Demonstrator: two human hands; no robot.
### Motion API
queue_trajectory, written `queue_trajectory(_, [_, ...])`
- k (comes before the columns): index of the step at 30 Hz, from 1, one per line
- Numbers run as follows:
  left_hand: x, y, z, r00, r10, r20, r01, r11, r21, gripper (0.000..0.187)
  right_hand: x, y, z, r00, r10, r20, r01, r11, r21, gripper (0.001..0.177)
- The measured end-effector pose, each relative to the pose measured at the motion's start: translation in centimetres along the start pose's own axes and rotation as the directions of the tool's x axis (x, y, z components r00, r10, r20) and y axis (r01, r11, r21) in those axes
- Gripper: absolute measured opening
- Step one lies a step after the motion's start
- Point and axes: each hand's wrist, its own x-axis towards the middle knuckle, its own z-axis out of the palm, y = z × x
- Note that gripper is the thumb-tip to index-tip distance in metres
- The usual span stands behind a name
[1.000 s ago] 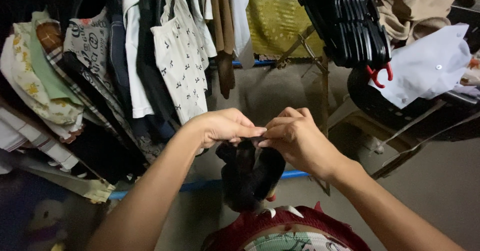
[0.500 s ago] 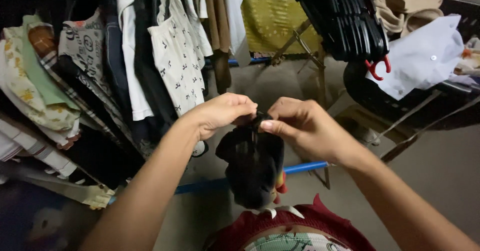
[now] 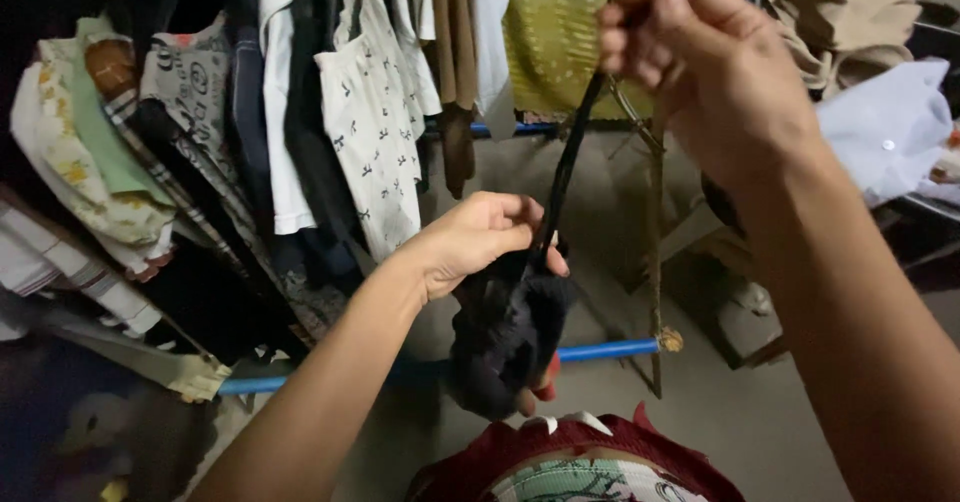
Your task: The person takes clothes from a laundry basket, places each item on a hanger, and hangs them on a metal clothing rack. Items handled include a black top, a patterned white top, a gradient-colored top, and a white top with red details.
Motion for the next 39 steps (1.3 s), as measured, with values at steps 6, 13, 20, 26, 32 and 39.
queue_trajectory(6, [-0.9, 1.7, 1.2, 0.984, 0.062, -0.165, -0.084, 0.988, -0.127, 0.023, 3.3, 4.4, -2.8, 0.989, 0.119, -0.092, -0.119, 0.993, 0.001, 0.016])
queue_trajectory(13, [-2.3, 5.2, 3.3, 0.939, 0.212, -0.270, -0.125, 0.943, 0.308, 0.025, 4.1, 10.8, -3.8, 0.974, 0.215, -0.067, -0.209, 0.974, 0.087, 0.017])
queue_trajectory(20, [-1.3, 5.6, 3.7, 0.498, 0.852, 0.163, -0.282, -0.018, 0.959, 0.013, 4.1, 14.5, -2.2, 0.847, 0.530, -0.047, -0.524, 0.817, -0.242, 0.020])
queue_trajectory(26, [-2.3, 7.4, 3.9, 0.480, 0.874, 0.075, -0.422, 0.155, 0.893, 0.007, 4.0, 14.8, -2.6, 0.920, 0.384, 0.078, -0.306, 0.828, -0.470, 0.018])
queue_trajectory(32, [-2.1, 8.1, 2.9, 0.569, 0.816, -0.097, -0.528, 0.453, 0.719, 0.005, 3.5, 14.9, -2.9, 0.933, 0.258, 0.250, -0.029, 0.747, -0.664, 0.018])
queue_trajectory(39, [-2.2, 8.3, 1.6, 0.705, 0.636, -0.313, -0.369, 0.706, 0.605, 0.011, -2.9, 4.1, 3.8, 0.995, 0.035, -0.095, -0.075, 0.891, -0.448, 0.040])
